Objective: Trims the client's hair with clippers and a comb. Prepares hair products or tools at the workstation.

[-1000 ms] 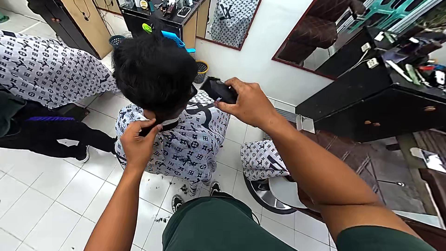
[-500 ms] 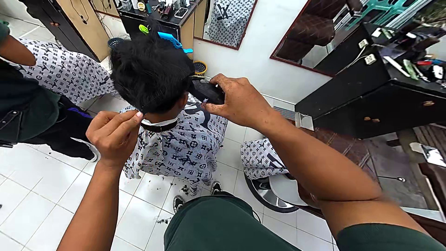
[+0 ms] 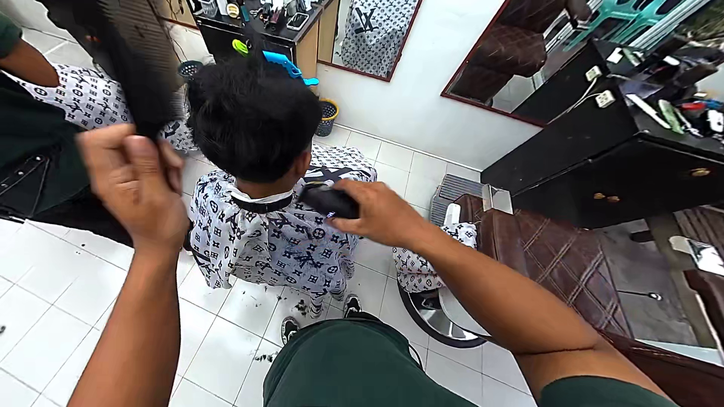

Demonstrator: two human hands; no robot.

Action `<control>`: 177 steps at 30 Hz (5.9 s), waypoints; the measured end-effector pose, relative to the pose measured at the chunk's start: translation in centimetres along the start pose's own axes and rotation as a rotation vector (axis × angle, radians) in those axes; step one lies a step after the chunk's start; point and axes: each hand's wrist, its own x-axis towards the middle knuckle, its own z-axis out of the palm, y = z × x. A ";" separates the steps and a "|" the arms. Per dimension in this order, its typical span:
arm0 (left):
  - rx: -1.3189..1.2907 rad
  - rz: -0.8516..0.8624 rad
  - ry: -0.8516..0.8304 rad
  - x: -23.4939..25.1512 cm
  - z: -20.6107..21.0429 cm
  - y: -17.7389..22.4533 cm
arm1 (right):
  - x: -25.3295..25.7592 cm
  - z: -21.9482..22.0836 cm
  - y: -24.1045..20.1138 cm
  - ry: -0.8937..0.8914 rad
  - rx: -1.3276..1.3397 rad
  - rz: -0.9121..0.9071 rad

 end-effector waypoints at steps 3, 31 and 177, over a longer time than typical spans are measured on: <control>0.445 -0.005 -0.518 -2.5 0.7 -0.4 | -1.8 -1.5 4.3 0.098 0.008 0.206; 0.077 0.266 -0.768 -4.0 -3.2 -9.8 | -3.8 1.4 -0.2 0.569 0.140 0.488; -0.265 0.388 -0.895 6.4 -4.2 -20.7 | 3.8 17.8 -18.2 0.903 -0.208 0.988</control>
